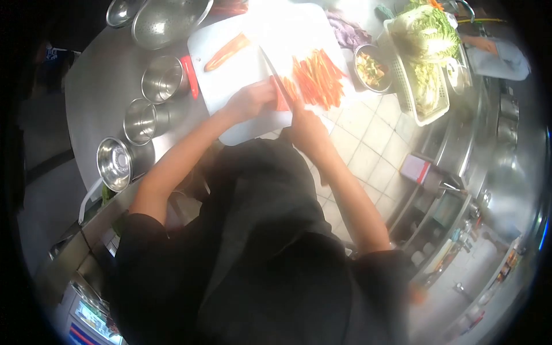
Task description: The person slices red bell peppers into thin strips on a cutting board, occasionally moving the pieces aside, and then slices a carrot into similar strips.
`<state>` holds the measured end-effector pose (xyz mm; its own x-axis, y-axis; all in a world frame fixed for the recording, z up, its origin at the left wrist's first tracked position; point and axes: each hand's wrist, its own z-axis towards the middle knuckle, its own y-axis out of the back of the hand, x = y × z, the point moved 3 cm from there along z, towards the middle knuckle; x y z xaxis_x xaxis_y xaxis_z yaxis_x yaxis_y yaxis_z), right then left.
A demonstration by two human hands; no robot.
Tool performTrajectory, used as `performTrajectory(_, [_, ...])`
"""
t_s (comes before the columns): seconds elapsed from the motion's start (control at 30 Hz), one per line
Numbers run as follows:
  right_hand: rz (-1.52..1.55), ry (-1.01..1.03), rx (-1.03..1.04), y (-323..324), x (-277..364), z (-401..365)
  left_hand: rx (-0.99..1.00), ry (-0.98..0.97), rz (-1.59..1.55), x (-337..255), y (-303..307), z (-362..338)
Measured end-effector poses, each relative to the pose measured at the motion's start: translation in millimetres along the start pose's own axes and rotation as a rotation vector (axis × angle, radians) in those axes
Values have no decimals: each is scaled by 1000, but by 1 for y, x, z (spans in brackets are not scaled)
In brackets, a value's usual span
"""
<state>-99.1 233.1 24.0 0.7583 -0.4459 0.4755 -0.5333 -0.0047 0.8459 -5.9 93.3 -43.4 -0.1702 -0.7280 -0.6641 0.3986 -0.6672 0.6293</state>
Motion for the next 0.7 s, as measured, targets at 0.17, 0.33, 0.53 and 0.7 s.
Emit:
performTrajectory(0.17, [14, -139, 15, -29, -5, -8, 3, -100, 135, -3, 0, -4])
performTrajectory(0.33, [3, -118, 86, -2, 3, -4, 31, -108, 102, 1, 2, 0])
performTrajectory(0.53, [70, -168, -8, -34, -11, 8, 34, -61, 54, 4, 2, -3])
performTrajectory(0.7, [44, -139, 88, 3, 3, 5, 42, -43, 73, 3, 5, -4])
